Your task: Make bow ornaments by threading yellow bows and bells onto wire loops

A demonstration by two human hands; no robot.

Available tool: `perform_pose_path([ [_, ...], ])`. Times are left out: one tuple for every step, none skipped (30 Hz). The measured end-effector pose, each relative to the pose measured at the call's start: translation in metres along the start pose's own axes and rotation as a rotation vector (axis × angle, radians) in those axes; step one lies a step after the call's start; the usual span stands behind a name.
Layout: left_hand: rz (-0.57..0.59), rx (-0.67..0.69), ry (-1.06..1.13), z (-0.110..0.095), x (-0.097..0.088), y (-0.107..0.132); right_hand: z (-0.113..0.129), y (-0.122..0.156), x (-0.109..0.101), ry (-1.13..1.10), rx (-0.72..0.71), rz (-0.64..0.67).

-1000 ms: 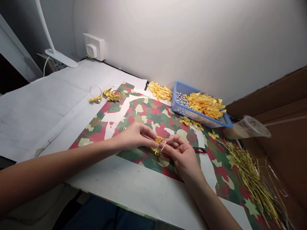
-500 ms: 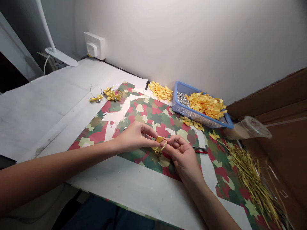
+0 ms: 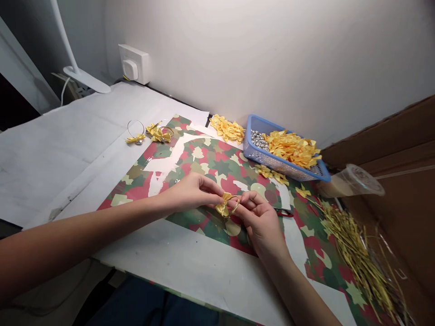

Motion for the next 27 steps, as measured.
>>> perform_pose_path([
  [0.005,-0.002,0.006,0.0000,-0.0002,-0.0001,-0.0001,-0.0001,0.0000,-0.001,0.000,0.000],
  [0.011,-0.005,0.014,0.0000,-0.0005,-0.0003,-0.0002,-0.0002,0.0001,-0.001,0.000,-0.002],
  [0.018,-0.008,0.024,0.0001,-0.0007,-0.0004,-0.0002,-0.0003,0.0001,-0.001,0.000,-0.002],
  [0.024,-0.009,0.034,0.0003,-0.0009,-0.0006,-0.0002,-0.0003,0.0001,-0.001,-0.002,-0.002],
  [0.027,-0.010,0.041,0.0007,-0.0012,-0.0007,-0.0002,-0.0003,0.0001,0.001,-0.005,-0.004],
  [0.028,-0.009,0.046,0.0011,-0.0013,-0.0009,0.0000,-0.0001,0.0001,0.004,-0.008,-0.006],
  [0.027,-0.006,0.048,0.0017,-0.0014,-0.0010,0.0001,0.0002,0.0002,0.008,-0.012,-0.009],
  [0.026,0.001,0.046,0.0022,-0.0014,-0.0010,0.0003,0.0007,0.0005,0.010,-0.016,-0.011],
  [0.021,0.011,0.039,0.0027,-0.0013,-0.0010,0.0005,0.0013,0.0010,0.013,-0.018,-0.012],
  [0.012,0.026,0.027,0.0032,-0.0011,-0.0009,0.0007,0.0019,0.0016,0.018,-0.021,-0.013],
  [0.004,0.044,0.013,0.0035,-0.0007,-0.0007,0.0008,0.0026,0.0022,0.024,-0.023,-0.015],
  [-0.007,0.065,-0.001,0.0037,-0.0003,-0.0004,0.0008,0.0031,0.0029,0.029,-0.026,-0.018],
  [-0.018,0.085,-0.012,0.0037,0.0001,-0.0001,0.0006,0.0035,0.0035,0.033,-0.032,-0.022],
  [-0.027,0.105,-0.019,0.0037,0.0004,0.0002,0.0002,0.0036,0.0039,0.036,-0.037,-0.027],
  [-0.032,0.123,-0.024,0.0036,0.0007,0.0004,-0.0002,0.0035,0.0041,0.039,-0.042,-0.030],
  [-0.035,0.137,-0.027,0.0036,0.0007,0.0004,-0.0007,0.0032,0.0042,0.041,-0.045,-0.032],
  [-0.036,0.143,-0.031,0.0035,0.0005,0.0003,-0.0012,0.0028,0.0041,0.043,-0.045,-0.032],
  [-0.033,0.140,-0.037,0.0035,0.0000,-0.0001,-0.0014,0.0024,0.0039,0.042,-0.045,-0.035],
  [-0.027,0.131,-0.044,0.0035,-0.0007,-0.0008,-0.0013,0.0020,0.0036,0.039,-0.044,-0.039],
  [-0.022,0.116,-0.053,0.0036,-0.0018,-0.0017,-0.0009,0.0017,0.0033,0.032,-0.041,-0.048],
  [-0.018,0.100,-0.067,0.0036,-0.0029,-0.0026,-0.0002,0.0016,0.0032,0.021,-0.036,-0.057],
  [-0.012,0.084,-0.084,0.0037,-0.0041,-0.0036,0.0007,0.0016,0.0031,0.010,-0.027,-0.067],
  [-0.006,0.071,-0.100,0.0038,-0.0052,-0.0045,0.0015,0.0018,0.0033,-0.002,-0.015,-0.074],
  [0.002,0.059,-0.112,0.0039,-0.0059,-0.0053,0.0023,0.0020,0.0036,-0.014,-0.002,-0.077],
  [0.013,0.048,-0.117,0.0041,-0.0064,-0.0058,0.0029,0.0023,0.0041,-0.024,0.013,-0.076],
  [0.027,0.040,-0.109,0.0041,-0.0064,-0.0061,0.0032,0.0025,0.0046,-0.031,0.025,-0.073],
  [0.044,0.032,-0.091,0.0042,-0.0060,-0.0062,0.0032,0.0027,0.0051,-0.035,0.035,-0.069],
])
Point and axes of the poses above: each hand's wrist, its own y-axis away from the middle knuckle, its own x-axis out of the palm, z = x × y, the point moved 1 cm from there along -y, towards the middle knuckle, and after that the axes turned 12 degrees about -z, right-handed, at the moved point
